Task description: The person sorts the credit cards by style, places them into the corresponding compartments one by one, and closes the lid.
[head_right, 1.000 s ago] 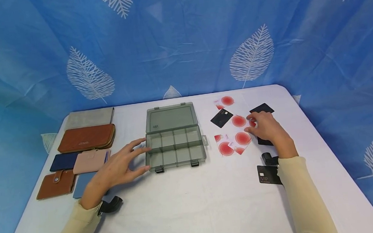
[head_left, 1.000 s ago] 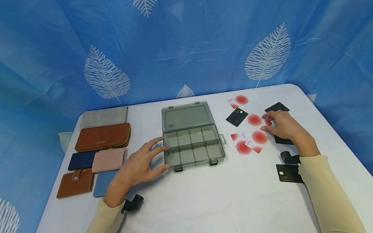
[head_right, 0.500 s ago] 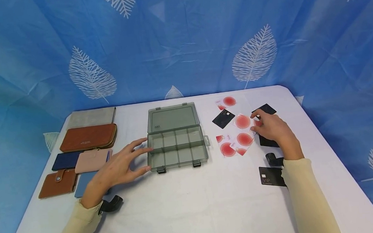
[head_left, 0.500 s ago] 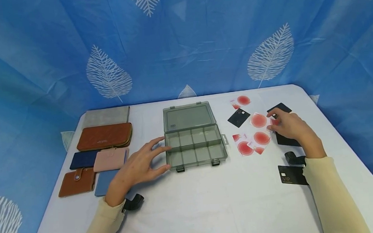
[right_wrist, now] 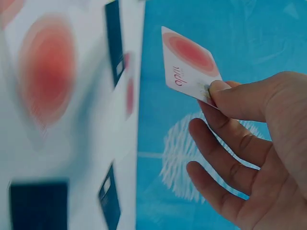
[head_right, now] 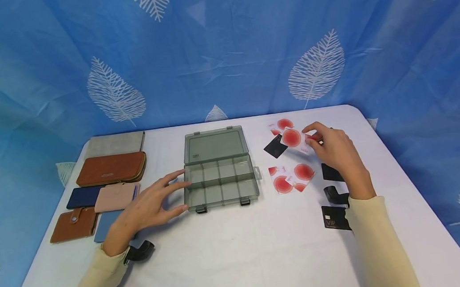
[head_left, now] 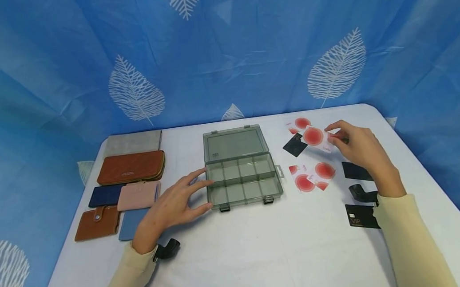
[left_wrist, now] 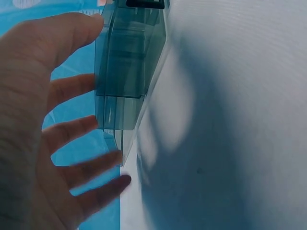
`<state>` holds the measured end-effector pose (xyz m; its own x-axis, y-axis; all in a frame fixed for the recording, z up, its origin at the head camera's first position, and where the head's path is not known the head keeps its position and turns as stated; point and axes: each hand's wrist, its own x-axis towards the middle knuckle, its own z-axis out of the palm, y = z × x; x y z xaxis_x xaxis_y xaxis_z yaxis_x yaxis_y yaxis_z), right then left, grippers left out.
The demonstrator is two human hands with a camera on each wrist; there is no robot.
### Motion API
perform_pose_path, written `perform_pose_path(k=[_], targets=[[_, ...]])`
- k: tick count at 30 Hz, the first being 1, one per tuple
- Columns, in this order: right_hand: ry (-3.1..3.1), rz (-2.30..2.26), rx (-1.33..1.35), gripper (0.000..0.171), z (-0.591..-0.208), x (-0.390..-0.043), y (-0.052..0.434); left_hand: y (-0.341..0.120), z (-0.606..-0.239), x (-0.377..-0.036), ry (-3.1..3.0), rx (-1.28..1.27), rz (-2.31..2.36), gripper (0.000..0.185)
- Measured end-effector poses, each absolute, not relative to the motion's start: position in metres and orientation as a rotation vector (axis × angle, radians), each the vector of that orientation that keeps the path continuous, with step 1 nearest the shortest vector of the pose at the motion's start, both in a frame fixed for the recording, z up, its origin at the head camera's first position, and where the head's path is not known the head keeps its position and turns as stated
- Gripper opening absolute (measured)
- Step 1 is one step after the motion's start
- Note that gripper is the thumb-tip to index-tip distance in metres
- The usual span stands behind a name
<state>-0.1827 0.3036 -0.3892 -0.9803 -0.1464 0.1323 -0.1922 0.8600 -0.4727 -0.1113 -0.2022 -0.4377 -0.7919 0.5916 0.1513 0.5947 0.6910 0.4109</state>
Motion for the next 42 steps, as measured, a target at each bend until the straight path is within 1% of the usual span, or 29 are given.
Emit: perform_pose_path(k=[8,13,16,21,27,34,42], targets=[[-2.943,0.811,0.370,0.035,-0.365,-0.190,0.256,-0.200,-0.439,-0.113,-2.906,-0.998,-0.736,0.061],[-2.909,0.868,0.498,0.030,-0.363,-0.195,0.226,-0.199,-0.441,-0.115,-2.896,-1.021,-0.698,0.062],[-2.885,0.911,0.576,0.027,-0.366,-0.199,0.210,-0.198,-0.442,-0.116,-2.880,-1.032,-0.685,0.062],[-2.883,0.943,0.651,0.027,-0.373,-0.202,0.188,-0.199,-0.443,-0.117,-2.888,-1.028,-0.673,0.062],[-2.886,0.926,0.745,0.028,-0.385,-0.198,0.165,-0.200,-0.443,-0.117,-2.895,-1.024,-0.691,0.061],[-2.858,0.933,0.869,0.020,-0.404,-0.190,0.135,-0.201,-0.442,-0.115,-2.856,-1.052,-0.715,0.061],[-2.815,0.926,0.901,0.017,-0.417,-0.182,0.108,-0.203,-0.440,-0.116,-2.868,-1.052,-0.688,0.061]])
